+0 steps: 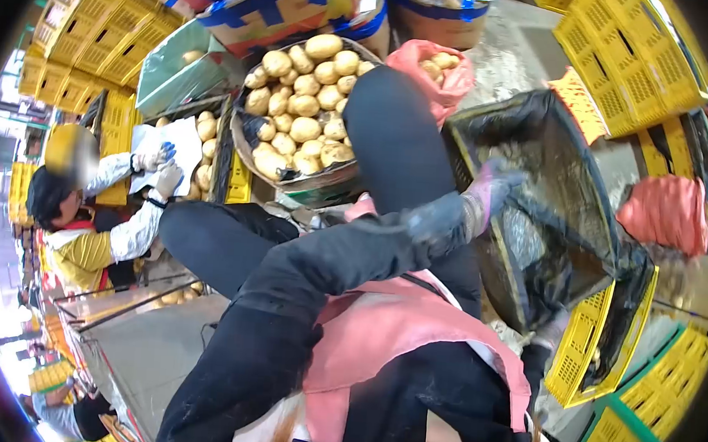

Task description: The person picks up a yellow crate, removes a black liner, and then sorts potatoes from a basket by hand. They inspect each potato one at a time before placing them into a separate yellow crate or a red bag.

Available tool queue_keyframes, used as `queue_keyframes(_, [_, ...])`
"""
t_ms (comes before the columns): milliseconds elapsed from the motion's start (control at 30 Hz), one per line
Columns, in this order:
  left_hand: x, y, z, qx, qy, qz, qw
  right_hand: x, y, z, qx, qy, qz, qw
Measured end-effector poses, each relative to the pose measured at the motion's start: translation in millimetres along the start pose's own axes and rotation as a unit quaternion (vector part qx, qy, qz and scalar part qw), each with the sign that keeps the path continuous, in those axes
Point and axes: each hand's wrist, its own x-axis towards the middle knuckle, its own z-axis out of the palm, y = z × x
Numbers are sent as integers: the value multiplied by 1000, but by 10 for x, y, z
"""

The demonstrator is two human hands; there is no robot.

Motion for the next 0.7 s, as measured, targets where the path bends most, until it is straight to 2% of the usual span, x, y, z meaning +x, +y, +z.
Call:
queue_keyframes(33, [-309, 432, 36, -19, -40, 65, 997, 348, 366, 373, 262, -76, -3, 962])
queue_keyframes(67, [-531, 881, 4, 50, -83, 95, 991, 885, 780, 541, 71, -22, -173, 982])
queue_keyframes(100, [-688, 1242, -183, 118, -121, 123, 978, 1032, 768, 578, 59, -26, -179, 982])
queue_keyframes(133, [-746, 1491, -515, 225, -66, 233, 944, 1179, 748, 617, 47, -30, -186, 981])
queue_keyframes(167, [-830, 1732, -837, 330, -13, 336, 882, 1042, 331, 577, 212, -81, -24, 974])
queue_keyframes(200, [-1014, 1985, -1050, 242, 147, 282, 917, 1142, -104, 540, 68, -8, -171, 983])
queue_keyframes(233, [-893, 2120, -1900, 406, 259, 348, 804, 1213, -579, 510, -167, 148, -287, 932])
queue_keyframes(267, [-902, 2247, -2555, 438, 332, 384, 742, 1248, -1098, 496, -322, 319, -329, 828])
queue_keyframes(300, [-1035, 2283, -3172, 565, 415, 285, 654, 265, -2203, 958, -200, 263, -474, 816])
queue_keyframes(367, [-1114, 2108, -3721, 633, 477, -48, 608, -410, -3368, 1646, 17, 111, -493, 863])
queue_keyframes(400, [-1024, 1769, -3995, 677, 454, -108, 569, -873, -3850, 2114, 86, 48, -514, 852])
queue_keyframes(433, [-941, 1475, -4152, 715, 427, -167, 528, -1196, -4053, 2589, 57, -2, -576, 815])
queue_keyframes(500, [-743, 1505, -3695, 746, 376, -256, 486, -1842, -4458, 3537, 15, -122, -682, 721])
queue_keyframes(533, [-729, 1532, -3687, 717, 374, -245, 535, -2142, -4592, 4003, 71, -270, -656, 701])
queue_keyframes(600, [-742, 1505, -3808, 689, 351, -181, 608, -2227, -4252, 4924, 148, -532, -513, 657])
queue_keyframes(633, [-774, 1456, -3901, 692, 328, -126, 630, -2376, -4050, 5105, 136, -581, -468, 652])
queue_keyframes(700, [-851, 1256, -3959, 696, 340, 11, 632, -2257, -3440, 5481, 28, -626, -414, 660])
